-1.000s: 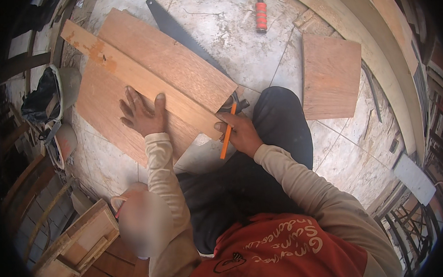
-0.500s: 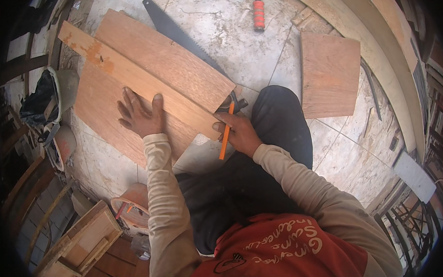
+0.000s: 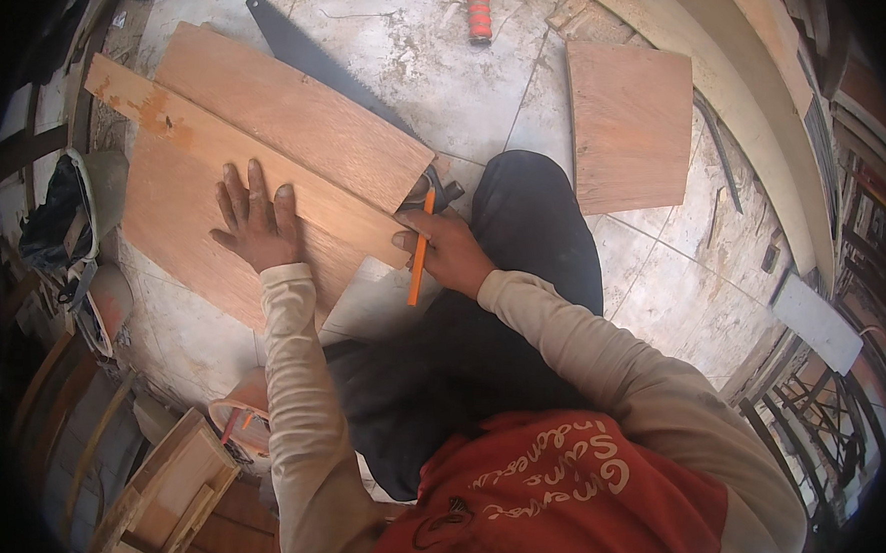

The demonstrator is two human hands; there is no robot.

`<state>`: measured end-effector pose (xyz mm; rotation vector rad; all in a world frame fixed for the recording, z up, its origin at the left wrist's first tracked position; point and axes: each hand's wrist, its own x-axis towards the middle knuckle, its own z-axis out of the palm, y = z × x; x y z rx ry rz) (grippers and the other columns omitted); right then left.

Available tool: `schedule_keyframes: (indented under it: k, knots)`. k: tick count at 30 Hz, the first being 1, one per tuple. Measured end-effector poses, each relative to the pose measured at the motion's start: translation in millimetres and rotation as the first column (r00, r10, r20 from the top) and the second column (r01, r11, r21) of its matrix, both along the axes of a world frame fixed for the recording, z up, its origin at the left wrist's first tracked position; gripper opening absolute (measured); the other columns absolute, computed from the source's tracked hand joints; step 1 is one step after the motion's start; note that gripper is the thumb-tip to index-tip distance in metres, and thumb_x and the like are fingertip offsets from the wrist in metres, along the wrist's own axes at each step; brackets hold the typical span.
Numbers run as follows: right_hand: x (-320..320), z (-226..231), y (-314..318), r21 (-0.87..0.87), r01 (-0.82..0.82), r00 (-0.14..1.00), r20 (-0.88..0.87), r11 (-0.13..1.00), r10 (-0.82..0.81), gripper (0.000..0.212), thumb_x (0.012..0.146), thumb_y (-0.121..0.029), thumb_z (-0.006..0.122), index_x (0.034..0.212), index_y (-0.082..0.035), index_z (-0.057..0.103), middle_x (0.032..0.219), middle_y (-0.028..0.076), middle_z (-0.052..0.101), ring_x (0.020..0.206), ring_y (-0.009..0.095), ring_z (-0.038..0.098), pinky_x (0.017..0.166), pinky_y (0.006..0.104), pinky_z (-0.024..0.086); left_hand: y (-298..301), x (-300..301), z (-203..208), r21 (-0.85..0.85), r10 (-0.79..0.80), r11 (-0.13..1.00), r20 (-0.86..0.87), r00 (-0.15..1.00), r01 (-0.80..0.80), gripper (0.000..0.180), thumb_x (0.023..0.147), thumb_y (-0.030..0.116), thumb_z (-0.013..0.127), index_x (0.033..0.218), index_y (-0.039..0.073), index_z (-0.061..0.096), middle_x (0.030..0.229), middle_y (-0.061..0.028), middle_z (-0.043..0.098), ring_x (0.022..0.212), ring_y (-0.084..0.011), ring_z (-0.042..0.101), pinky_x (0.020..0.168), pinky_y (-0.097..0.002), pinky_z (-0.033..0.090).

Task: The person cuts a piece of plywood with a handsaw and then uses a tape measure and a pencil to mark a second piece of wood.

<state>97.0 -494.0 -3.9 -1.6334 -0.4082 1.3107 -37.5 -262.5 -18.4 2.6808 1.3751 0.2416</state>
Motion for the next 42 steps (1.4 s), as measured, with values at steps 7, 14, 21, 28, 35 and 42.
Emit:
schedule_keyframes:
  k: [7,14,21,28,35,42]
  knots:
    - [4,6,2,-0.032,-0.025,1.0,0.013,0.999,0.026,0.042,0.096,-0.02,0.066,0.13,0.004,0.057,0.112,0.017,0.063,0.068,0.018,0.068,0.062,0.0309,0.06,-7,6,13,-0.068,-0.014,0.998,0.018,1.0,0.015,0.085,0.078,0.075,0.062,0.149,0.033,0.044,0.163,-0.0022,0.026,0.152,-0.0303,0.016,0.109,-0.0766,0.001]
    - [11,30,-3,-0.147,0.023,0.999,0.042,0.989,-0.018,0.036,0.097,-0.025,0.062,0.123,0.001,0.061,0.088,0.018,0.065,0.077,0.029,0.065,0.074,0.0377,0.051,-6,4,16,-0.117,-0.001,0.993,-0.041,0.999,-0.004,0.098,0.069,0.08,0.065,0.151,0.033,0.04,0.164,-0.0021,0.023,0.153,-0.0295,0.01,0.111,-0.0744,-0.004]
    - [61,82,11,0.008,0.055,0.793,0.607,0.998,-0.049,0.029,0.097,-0.025,0.063,0.113,-0.002,0.059,0.089,0.012,0.065,0.083,0.018,0.067,0.075,0.0338,0.052,-5,6,24,-0.115,0.0,0.993,-0.073,0.997,-0.009,0.099,0.069,0.084,0.061,0.151,0.033,0.039,0.165,-0.0012,0.021,0.153,-0.0303,0.01,0.111,-0.0731,-0.009]
    - [71,53,177,0.453,-0.112,0.87,0.475,0.884,-0.133,0.03,0.092,-0.022,0.07,0.113,0.0,0.067,0.098,0.011,0.071,0.089,0.016,0.068,0.078,0.0278,0.053,-5,8,31,-0.143,-0.004,0.99,-0.071,0.997,-0.006,0.097,0.071,0.079,0.064,0.151,0.032,0.039,0.165,-0.0009,0.021,0.152,-0.0318,0.011,0.11,-0.0748,-0.008]
    - [65,12,302,0.525,-0.169,0.834,0.527,0.834,-0.163,0.026,0.091,-0.025,0.067,0.104,-0.003,0.072,0.104,0.014,0.07,0.091,0.03,0.068,0.082,0.0346,0.053,-4,11,32,-0.154,-0.031,0.988,-0.086,0.996,0.017,0.095,0.072,0.075,0.065,0.152,0.03,0.038,0.164,-0.0048,0.022,0.152,-0.0339,0.012,0.108,-0.0775,-0.004]
    - [46,2,352,0.514,-0.283,0.762,0.633,0.81,-0.135,0.026,0.094,-0.021,0.065,0.109,0.0,0.07,0.1,0.017,0.07,0.092,0.03,0.068,0.082,0.0366,0.053,-4,3,35,-0.15,-0.033,0.988,-0.072,0.997,0.022,0.095,0.07,0.075,0.066,0.15,0.029,0.041,0.163,-0.0064,0.025,0.151,-0.0356,0.015,0.108,-0.0773,-0.004]
